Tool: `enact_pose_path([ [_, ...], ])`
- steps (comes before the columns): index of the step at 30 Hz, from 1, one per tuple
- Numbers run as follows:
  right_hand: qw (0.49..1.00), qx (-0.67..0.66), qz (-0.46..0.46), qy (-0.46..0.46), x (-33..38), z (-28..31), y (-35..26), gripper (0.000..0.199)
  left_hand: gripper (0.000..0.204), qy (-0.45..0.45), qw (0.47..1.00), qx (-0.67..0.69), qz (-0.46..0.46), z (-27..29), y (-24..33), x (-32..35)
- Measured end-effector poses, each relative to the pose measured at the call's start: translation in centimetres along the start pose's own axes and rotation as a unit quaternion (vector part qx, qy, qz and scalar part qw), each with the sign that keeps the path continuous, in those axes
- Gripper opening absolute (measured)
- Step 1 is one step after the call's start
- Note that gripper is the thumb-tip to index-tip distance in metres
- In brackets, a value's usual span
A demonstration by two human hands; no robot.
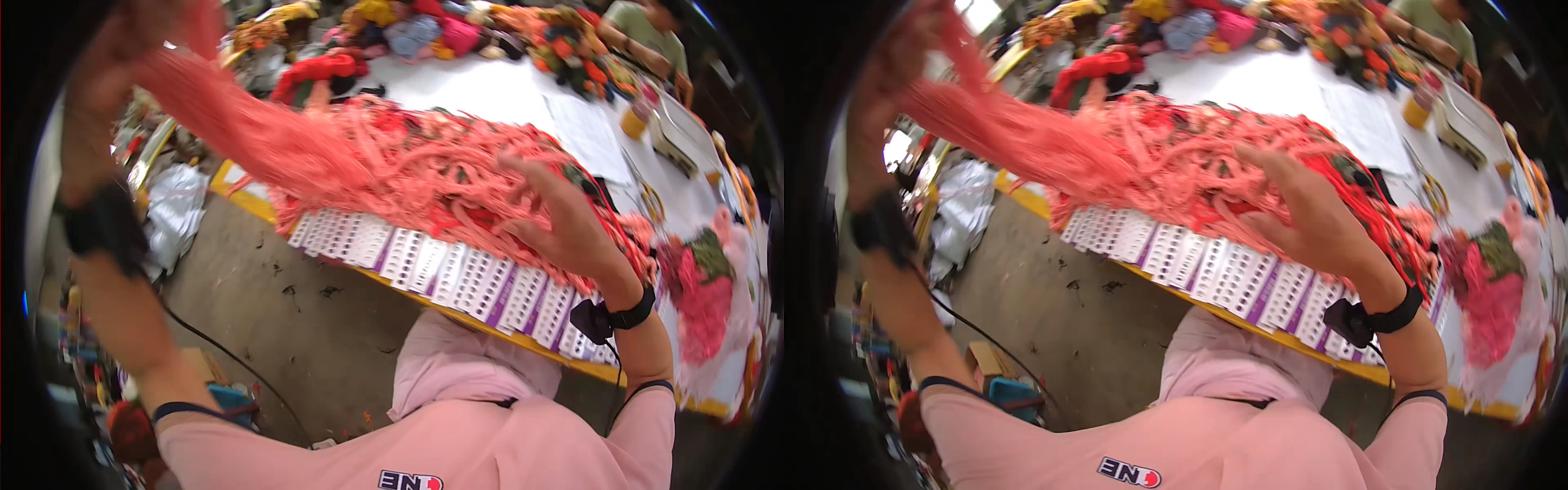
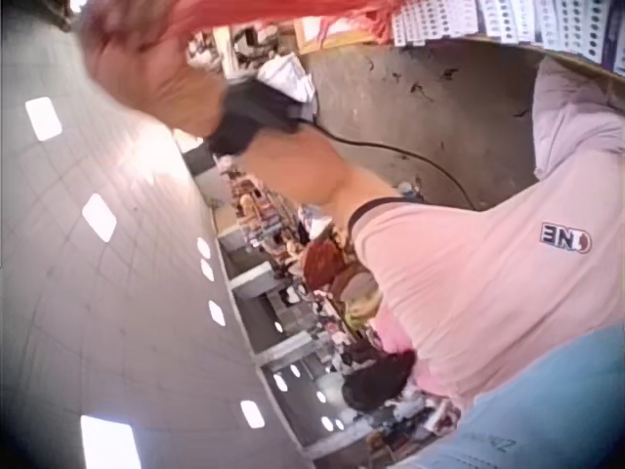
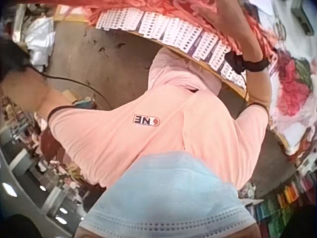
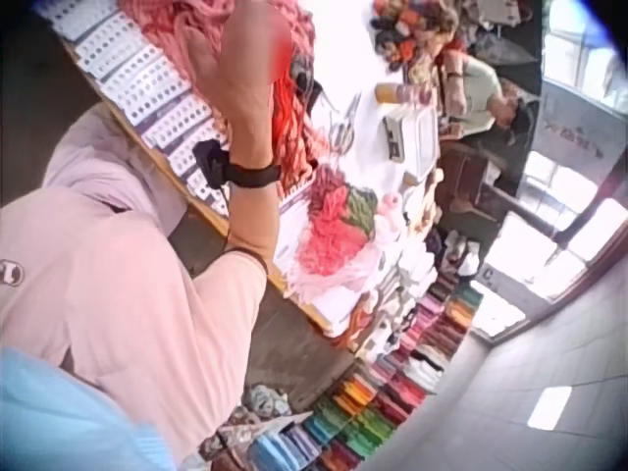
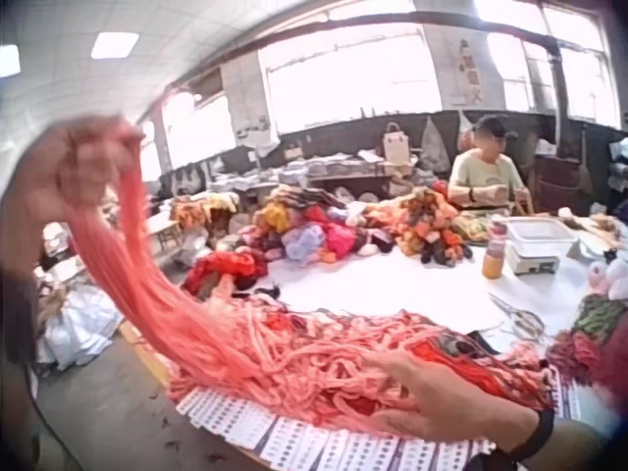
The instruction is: The person pulls strands of pink thread from a bundle and loops them through holes in a paper card. They then pick up a bundle of light pink thread, separate a strand, and loop it through a hole in another card.
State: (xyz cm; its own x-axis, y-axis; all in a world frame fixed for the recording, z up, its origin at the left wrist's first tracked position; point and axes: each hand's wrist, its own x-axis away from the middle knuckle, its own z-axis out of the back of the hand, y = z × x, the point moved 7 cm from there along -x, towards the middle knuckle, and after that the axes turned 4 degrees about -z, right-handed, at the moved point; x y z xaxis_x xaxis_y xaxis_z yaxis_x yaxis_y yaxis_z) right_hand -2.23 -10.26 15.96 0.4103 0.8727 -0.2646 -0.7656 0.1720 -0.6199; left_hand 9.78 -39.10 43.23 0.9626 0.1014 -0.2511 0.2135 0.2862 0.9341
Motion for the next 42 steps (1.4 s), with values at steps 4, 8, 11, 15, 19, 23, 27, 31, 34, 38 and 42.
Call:
enact_pose_path([
  [4, 0.957, -0.07, 0.28, 0.028, -5.1, -2.0, -12.3, 0.1, 0.042, -0.101, 0.972, -0.206, -0.041, -11.9, -9.2, 10.7],
  [8, 0.77, -0.495, 0.248, -0.318, -6.1, -9.5, -17.2, 0.11, 0.029, -0.117, 0.955, 0.11, 0.248, -17.9, -12.0, 17.1],
  [11, 0.782, -0.44, 0.264, -0.353, -3.9, -12.4, -20.4, 0.083, 0.03, -0.096, 0.948, 0.121, 0.277, -17.4, -12.9, 22.0],
  [15, 0.749, -0.327, 0.31, -0.485, -2.2, -15.9, -19.9, 0.073, 0.031, -0.085, 0.935, 0.203, 0.28, -19.1, -10.9, 26.6],
  [19, 0.804, -0.328, 0.311, -0.387, -3.0, -14.2, -22.1, 0.072, 0.033, -0.084, 0.933, 0.22, 0.272, -19.2, -12.4, 26.8],
  [23, 0.755, -0.401, 0.186, -0.485, -2.2, -16.1, -23.0, 0.06, 0.037, -0.097, 0.901, 0.375, 0.193, -21.3, -14.8, 25.5],
  [27, 0.701, -0.33, 0.132, -0.619, -1.6, -19.2, -23.4, 0.048, 0.042, -0.032, 0.828, 0.554, 0.077, -21.8, -14.7, 27.1],
  [31, 0.739, -0.461, 0.211, -0.443, -4.5, -19.3, -23.2, 0.045, 0.061, 0.004, 0.755, 0.651, -0.083, -19.8, -15.9, 26.0],
  [34, 0.815, -0.394, 0.237, -0.353, -6.5, -19.8, -21.1, 0.05, 0.065, 0.091, 0.762, 0.635, -0.095, -16.0, -17.2, 26.5],
  [38, 0.875, -0.419, 0.119, -0.213, -8.2, -19.5, -17.1, 0.06, 0.051, 0.375, 0.808, 0.359, -0.278, -6.5, -19.6, 24.4],
  [42, 0.76, -0.569, -0.045, -0.31, -7.3, -23.8, -17.8, 0.046, 0.045, 0.493, 0.789, 0.299, -0.211, -6.9, -19.6, 22.8],
])
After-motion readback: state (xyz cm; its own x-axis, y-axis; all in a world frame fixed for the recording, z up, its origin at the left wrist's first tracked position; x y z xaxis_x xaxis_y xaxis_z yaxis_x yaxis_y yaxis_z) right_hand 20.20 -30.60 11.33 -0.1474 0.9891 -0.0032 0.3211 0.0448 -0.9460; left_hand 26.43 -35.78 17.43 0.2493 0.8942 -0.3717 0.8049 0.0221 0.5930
